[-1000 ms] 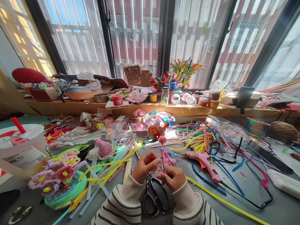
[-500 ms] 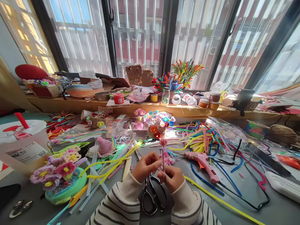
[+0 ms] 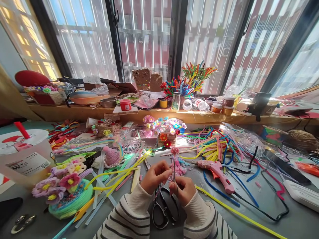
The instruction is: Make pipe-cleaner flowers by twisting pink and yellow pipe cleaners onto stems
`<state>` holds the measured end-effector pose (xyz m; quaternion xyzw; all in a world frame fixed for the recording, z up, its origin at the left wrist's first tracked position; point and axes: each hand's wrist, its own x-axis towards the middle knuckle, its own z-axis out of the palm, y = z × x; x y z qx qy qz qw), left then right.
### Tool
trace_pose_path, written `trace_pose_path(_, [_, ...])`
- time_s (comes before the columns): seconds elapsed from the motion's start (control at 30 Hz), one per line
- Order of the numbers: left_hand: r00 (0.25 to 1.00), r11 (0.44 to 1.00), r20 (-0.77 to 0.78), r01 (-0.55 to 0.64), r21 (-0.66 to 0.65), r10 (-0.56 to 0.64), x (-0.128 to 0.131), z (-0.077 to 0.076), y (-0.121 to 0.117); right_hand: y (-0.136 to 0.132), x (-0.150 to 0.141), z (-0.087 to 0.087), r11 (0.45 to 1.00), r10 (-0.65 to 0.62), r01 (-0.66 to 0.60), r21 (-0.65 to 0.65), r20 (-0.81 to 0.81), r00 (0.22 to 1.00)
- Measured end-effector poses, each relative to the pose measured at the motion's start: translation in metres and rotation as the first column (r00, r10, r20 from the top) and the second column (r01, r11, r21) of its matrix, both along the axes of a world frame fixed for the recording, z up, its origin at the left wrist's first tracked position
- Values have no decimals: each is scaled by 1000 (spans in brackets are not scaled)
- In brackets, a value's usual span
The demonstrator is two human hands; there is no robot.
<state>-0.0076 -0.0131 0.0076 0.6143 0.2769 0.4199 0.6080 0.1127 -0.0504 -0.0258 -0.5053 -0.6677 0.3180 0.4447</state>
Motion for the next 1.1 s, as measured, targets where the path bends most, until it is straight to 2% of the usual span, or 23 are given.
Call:
trace_pose_path(0.2, [1000, 1000, -8, -9, 15, 9, 0, 2, -1, 0, 1, 1, 999, -11, 13, -34, 51, 999])
trace_pose_path(0.33, [1000, 999, -21, -22, 24, 22, 0, 2, 0, 1, 3, 0, 998, 47, -43, -50, 77, 996])
trace_pose_path(0.5, [1000, 1000, -30, -6, -11, 5, 2, -2, 1, 2, 3, -1, 1000, -13, 13, -3, 82, 997])
trace_pose_path(0.73, [999, 996, -12, -47, -72, 47, 2, -2, 1, 3, 5, -4, 1000, 23, -22, -7, 143, 989])
trace_pose_path(0.93, [998, 996, -27, -62, -70, 61, 2, -2, 1, 2, 5, -3, 999, 14, -18, 37, 101, 995])
trace_pose_path(1.1, [999, 997, -28, -21, -77, 19, 2, -2, 0, 3, 5, -3, 999, 11, -15, 43, 87, 996])
